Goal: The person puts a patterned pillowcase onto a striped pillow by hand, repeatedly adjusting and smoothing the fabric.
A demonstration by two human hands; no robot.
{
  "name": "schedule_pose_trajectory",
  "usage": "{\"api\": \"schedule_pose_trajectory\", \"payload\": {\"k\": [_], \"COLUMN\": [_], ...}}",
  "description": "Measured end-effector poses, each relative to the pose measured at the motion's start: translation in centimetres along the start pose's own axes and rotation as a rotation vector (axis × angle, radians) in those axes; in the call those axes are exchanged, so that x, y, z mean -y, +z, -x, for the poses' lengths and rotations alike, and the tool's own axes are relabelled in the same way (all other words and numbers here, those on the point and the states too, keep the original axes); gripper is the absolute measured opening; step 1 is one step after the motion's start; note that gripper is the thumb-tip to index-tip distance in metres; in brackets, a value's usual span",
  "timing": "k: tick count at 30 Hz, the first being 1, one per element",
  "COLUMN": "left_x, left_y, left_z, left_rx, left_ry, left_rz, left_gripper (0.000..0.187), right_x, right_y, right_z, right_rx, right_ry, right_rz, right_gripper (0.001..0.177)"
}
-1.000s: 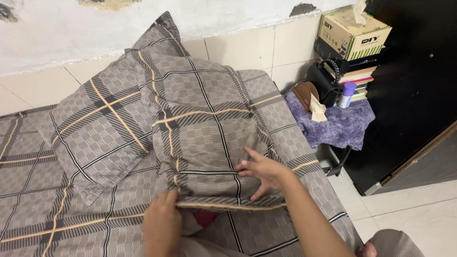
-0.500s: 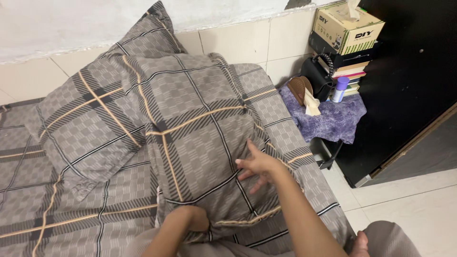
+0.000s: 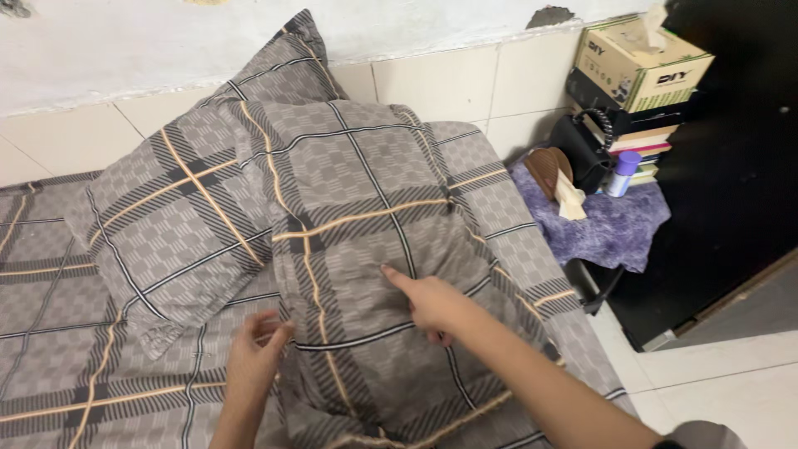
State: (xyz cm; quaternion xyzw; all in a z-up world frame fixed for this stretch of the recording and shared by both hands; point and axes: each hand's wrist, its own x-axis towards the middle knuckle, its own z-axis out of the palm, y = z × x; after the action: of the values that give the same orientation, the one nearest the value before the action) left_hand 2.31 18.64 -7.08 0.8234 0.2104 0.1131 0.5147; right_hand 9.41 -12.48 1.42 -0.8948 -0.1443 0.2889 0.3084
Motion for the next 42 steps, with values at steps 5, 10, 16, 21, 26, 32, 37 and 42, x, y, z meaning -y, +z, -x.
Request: {"api": "schedule_pose_trajectory", "payload": {"k": [5, 10, 16, 21, 26, 32, 37, 42], "left_x": [2.7, -0.3, -5.5, -23.1, -39.9, -42.5, -25.6, -10.7], "left_y": [1.1, 4.9, 5.1, 2.7, 0.1, 5.7, 10.9, 10.7], "left_z": [-4.4, -8.3, -8.8, -6.8, 1.9, 6.2, 5.8, 2.5], "left_rx": [0.182, 0.366, 0.055, -0.147, -0.081, 0.037, 0.640, 0.503], "left_ry": [-0.598, -0.614, -0.287, 0.270, 0.983, 1.566, 1.193, 0.554], "left_rz": [0.599, 0.510, 0.538, 0.680, 0.150, -0.663, -1.019, -0.518], "left_gripper": [0.100, 0.090, 0.046, 0.033, 0.036, 0.006, 0.022, 0.021], "right_x": [0.2, -1.5, -2.3, 0.2, -1.0, -10.6, -12.8, -7.5], "right_y": [0.3, 4.6, 1.7, -2.8, -7.5, -14.7, -20.2, -17.8], "right_z": [-1.5, -0.6, -1.1, 2.5, 7.2, 15.6, 20.9, 16.5], "right_rx": [-0.098, -0.307, -0.003, 0.069, -0.153, -0.307, -0.568, -0.136], "right_ry": [0.056, 0.080, 0.098, -0.073, -0.115, -0.140, -0.272, -0.297], "right_rz": [-0.021, -0.055, -0.560, -0.801, -0.881, -1.025, -1.123, -0.872], "right_gripper": [0.093, 0.079, 0.102, 0.088, 0.084, 0.080, 0.073, 0.083]}}
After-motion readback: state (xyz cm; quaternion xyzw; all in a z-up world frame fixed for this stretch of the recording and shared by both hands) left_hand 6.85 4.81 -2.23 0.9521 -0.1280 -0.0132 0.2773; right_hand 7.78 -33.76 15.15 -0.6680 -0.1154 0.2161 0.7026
